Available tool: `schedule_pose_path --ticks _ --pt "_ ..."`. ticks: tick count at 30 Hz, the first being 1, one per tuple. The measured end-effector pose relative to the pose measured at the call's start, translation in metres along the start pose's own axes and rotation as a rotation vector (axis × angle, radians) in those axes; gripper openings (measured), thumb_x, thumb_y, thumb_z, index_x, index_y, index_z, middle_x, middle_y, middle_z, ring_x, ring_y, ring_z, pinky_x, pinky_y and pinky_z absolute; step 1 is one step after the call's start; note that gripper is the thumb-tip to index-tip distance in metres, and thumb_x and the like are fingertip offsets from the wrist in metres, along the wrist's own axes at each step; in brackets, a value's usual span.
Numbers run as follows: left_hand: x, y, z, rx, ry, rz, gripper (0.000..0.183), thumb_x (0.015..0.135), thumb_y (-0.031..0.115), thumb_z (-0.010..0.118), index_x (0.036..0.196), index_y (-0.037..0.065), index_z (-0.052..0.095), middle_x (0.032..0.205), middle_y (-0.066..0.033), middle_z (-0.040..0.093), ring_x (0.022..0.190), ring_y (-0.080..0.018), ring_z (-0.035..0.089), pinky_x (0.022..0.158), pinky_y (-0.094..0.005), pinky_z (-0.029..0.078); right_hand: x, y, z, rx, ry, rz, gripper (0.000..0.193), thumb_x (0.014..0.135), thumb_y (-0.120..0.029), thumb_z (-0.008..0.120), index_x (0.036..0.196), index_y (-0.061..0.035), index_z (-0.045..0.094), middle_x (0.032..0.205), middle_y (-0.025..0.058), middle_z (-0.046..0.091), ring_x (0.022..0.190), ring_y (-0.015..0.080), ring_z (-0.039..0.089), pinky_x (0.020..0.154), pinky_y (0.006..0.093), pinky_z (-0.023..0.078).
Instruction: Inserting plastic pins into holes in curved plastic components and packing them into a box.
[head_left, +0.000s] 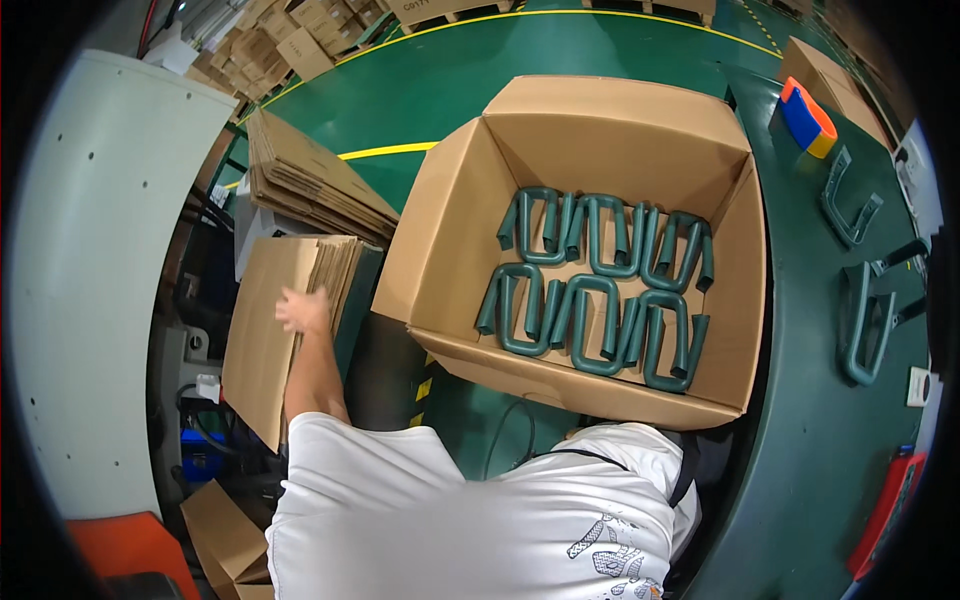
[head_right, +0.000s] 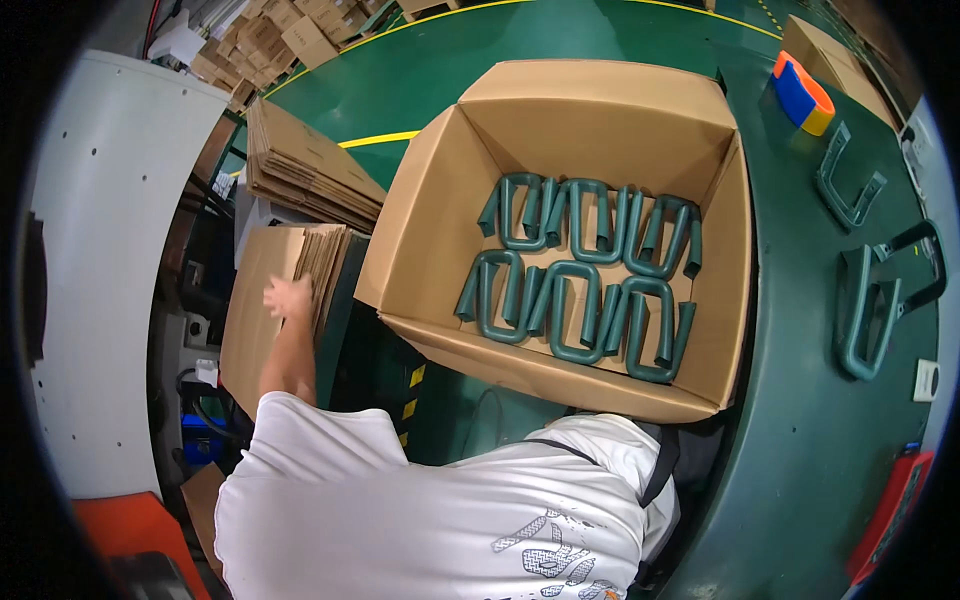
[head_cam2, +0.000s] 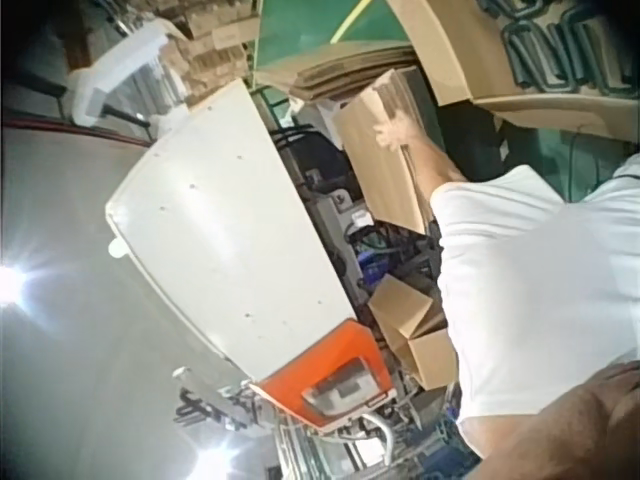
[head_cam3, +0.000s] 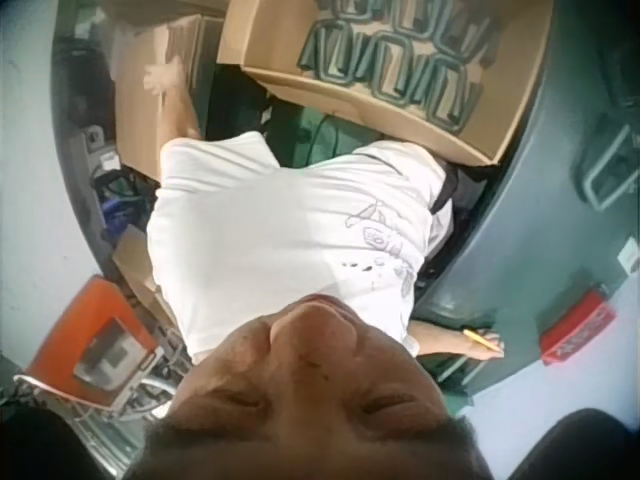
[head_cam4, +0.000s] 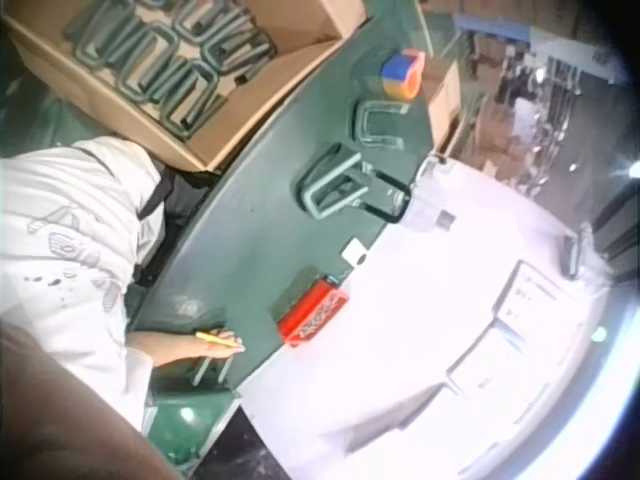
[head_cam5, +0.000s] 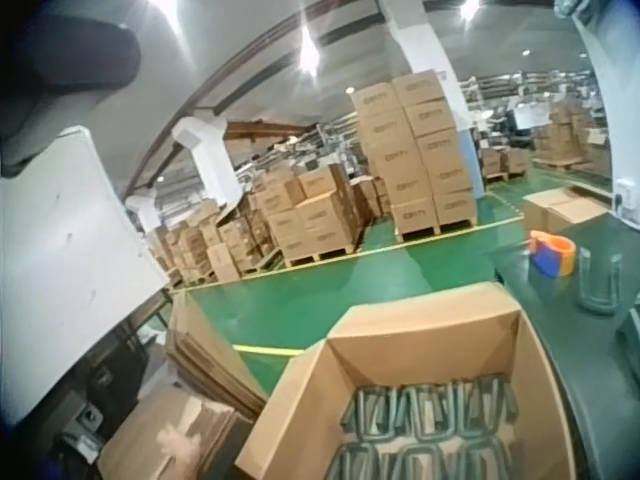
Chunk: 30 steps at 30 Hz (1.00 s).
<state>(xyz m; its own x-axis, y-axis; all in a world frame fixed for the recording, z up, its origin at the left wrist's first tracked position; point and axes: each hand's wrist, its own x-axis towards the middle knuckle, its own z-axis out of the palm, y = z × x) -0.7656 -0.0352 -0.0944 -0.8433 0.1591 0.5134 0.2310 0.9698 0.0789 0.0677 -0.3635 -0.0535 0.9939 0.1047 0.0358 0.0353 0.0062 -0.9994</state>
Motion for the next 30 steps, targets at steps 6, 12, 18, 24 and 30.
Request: schedule_pose_path --ticks 6,12,18,24,30 --pt "0.025 -0.065 0.019 0.107 -0.178 0.038 0.037 0.072 0.019 0.066 0.107 0.007 0.063 0.112 -0.0182 0.055 0.112 -0.0328 0.044 0.088 -0.0480 0.038 0.003 0.004 0.004 -0.017 -0.007 0.002 0.036 0.094 -0.040 0.043 0.086 -0.0073 0.054 0.056 0.0002 0.035 0.046 0.0147 0.039 0.041 0.0264 0.029" --pt "0.022 -0.051 0.018 0.075 -0.133 0.209 0.029 0.073 0.018 0.064 0.100 0.007 0.065 0.102 -0.0170 0.059 0.106 -0.0310 0.048 0.085 -0.0445 0.040 0.003 0.004 0.004 -0.021 -0.008 0.013 0.035 0.095 -0.038 0.042 0.088 -0.0050 0.052 0.055 0.0018 0.035 0.045 0.0158 0.038 0.041 0.0276 0.031" --pt "0.021 -0.043 -0.011 0.328 -0.141 0.041 0.026 0.079 0.024 0.060 0.100 0.008 0.066 0.107 -0.0105 0.056 0.111 -0.0247 0.045 0.084 -0.0394 0.041 0.004 0.002 -0.002 -0.020 -0.105 -0.023 0.037 0.097 -0.034 0.040 0.079 -0.0030 0.051 0.054 0.0042 0.037 0.044 0.0171 0.039 0.041 0.0286 0.032" --pt "0.037 -0.073 0.007 0.299 -0.066 0.153 0.026 0.078 0.020 0.060 0.100 0.008 0.066 0.107 -0.0094 0.055 0.108 -0.0250 0.045 0.085 -0.0381 0.042 -0.009 -0.011 0.021 -0.079 0.090 -0.031 0.037 0.094 -0.029 0.048 0.075 0.0014 0.055 0.055 0.0079 0.043 0.043 0.0183 0.040 0.041 0.0303 0.034" --pt "0.034 -0.040 -0.003 -0.115 0.165 0.568 0.015 0.067 0.010 0.063 0.080 0.004 0.063 0.097 -0.0127 0.055 0.101 -0.0318 0.046 0.083 -0.0418 0.040 0.006 0.001 0.004 -0.021 0.033 -0.029 0.035 0.093 -0.027 0.048 0.075 0.0015 0.056 0.054 0.0079 0.043 0.042 0.0185 0.041 0.040 0.0302 0.033"
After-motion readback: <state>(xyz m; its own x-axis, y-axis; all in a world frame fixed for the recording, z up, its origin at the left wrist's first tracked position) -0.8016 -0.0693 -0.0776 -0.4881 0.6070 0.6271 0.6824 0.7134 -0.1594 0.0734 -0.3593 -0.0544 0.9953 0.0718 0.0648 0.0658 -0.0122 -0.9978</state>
